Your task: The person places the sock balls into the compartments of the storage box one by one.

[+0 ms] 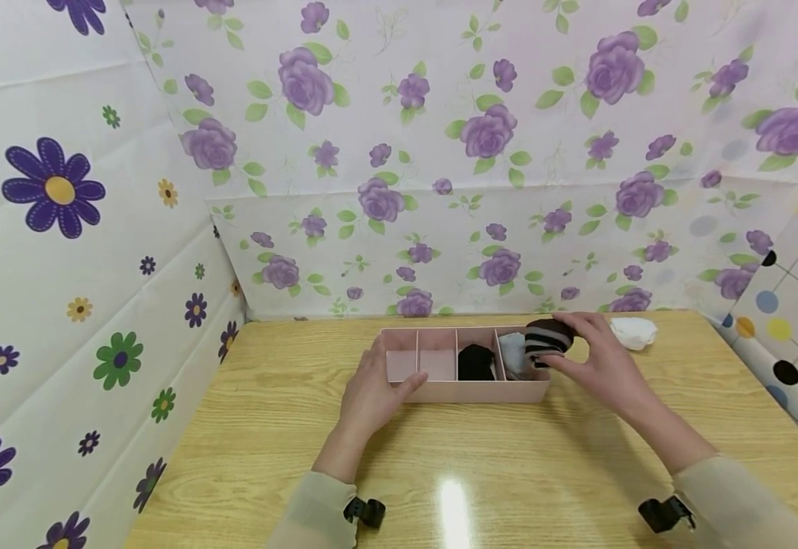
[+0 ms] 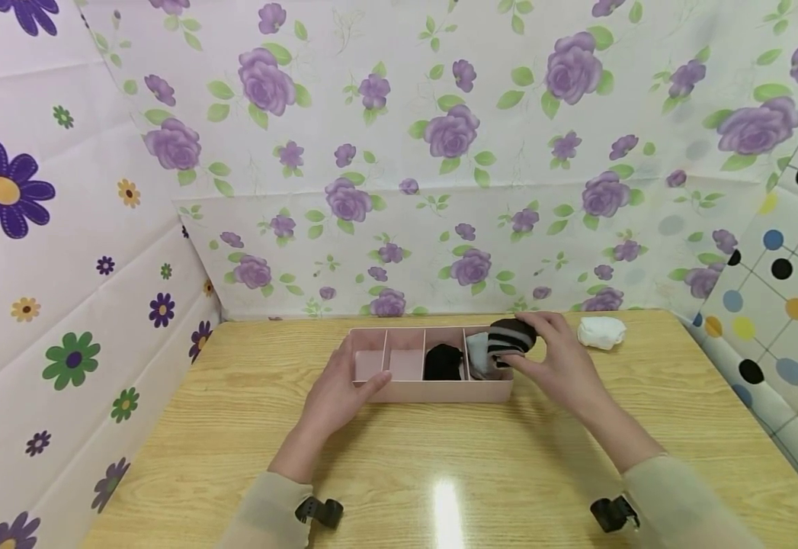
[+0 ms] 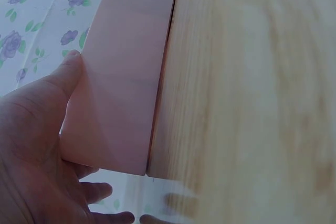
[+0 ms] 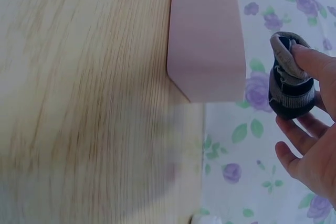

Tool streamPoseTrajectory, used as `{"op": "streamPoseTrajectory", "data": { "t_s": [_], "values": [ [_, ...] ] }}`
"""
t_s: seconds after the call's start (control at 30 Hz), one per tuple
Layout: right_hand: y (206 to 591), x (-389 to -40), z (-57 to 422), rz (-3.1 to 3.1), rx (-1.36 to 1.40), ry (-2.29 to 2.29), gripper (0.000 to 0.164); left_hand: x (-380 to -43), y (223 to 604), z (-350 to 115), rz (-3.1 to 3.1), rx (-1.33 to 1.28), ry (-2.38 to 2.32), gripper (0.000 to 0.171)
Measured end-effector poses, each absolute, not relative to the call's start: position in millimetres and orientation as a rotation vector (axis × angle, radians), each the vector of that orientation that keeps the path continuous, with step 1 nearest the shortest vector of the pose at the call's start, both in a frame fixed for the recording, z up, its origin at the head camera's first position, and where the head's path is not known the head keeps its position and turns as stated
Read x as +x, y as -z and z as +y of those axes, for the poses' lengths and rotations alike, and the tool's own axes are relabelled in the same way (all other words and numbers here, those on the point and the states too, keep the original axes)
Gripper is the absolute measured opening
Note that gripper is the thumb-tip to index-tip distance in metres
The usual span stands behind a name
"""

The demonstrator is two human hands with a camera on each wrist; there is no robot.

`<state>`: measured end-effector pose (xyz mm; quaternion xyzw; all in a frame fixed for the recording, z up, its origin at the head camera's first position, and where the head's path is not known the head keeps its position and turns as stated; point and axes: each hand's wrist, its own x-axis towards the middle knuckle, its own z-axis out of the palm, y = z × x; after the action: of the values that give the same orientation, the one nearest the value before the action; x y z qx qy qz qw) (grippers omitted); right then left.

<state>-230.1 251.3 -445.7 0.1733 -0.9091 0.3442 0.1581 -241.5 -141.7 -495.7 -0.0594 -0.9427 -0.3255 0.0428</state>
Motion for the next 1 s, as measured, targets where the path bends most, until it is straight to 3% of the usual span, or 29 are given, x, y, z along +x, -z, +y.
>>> {"op": "streamPoseTrajectory", "data": {
  "t_s": [1.0],
  "values": [
    [450.5,-251.4,180.3,-2.605,0.574,-1.165,0.072,-239.6,492.5,-141.1,-2.887,-0.174,0.999,0.119]
  ]
}}
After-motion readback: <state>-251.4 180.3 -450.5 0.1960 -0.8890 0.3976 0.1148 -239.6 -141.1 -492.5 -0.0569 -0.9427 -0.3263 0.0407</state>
